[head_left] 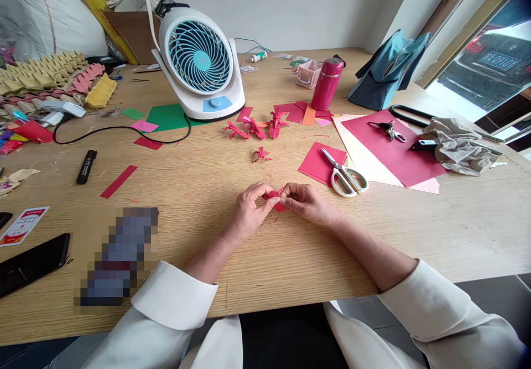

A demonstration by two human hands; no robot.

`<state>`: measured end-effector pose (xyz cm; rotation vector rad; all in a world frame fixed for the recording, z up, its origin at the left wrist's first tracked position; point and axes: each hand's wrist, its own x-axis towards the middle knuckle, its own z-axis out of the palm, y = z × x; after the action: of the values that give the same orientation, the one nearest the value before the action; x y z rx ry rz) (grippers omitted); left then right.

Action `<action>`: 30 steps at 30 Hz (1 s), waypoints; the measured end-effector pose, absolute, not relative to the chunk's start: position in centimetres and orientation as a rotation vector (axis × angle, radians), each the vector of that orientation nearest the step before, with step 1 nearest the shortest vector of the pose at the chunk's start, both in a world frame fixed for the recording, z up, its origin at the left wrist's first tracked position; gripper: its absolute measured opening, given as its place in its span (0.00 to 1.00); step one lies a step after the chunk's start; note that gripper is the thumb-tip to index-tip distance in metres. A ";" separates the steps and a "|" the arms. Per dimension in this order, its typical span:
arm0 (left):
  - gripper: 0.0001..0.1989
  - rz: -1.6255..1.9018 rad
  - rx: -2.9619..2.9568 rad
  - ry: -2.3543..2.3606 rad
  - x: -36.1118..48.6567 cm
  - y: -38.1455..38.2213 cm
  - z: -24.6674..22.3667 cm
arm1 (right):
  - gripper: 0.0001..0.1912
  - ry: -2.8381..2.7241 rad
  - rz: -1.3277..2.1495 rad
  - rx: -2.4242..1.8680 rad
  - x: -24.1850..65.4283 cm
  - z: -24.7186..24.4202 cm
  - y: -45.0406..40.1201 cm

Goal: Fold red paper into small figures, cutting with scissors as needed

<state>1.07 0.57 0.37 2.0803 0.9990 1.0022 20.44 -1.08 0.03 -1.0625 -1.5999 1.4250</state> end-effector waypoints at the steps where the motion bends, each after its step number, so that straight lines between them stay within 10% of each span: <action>1: 0.07 1.014 2.089 0.994 1.1 0.6 0.3 | 0.19 -1.606 1.423 -1.069 20.5 0.0 -1.1; 30: 0.04 0.999 1.932 1.031 1.3 0.4 0.6 | 0.23 -1.557 1.432 -1.145 20.2 0.7 -1.0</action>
<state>1.32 0.38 0.63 1.9322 1.0306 0.9985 20.16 -1.04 0.67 -1.1450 -1.5572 1.4322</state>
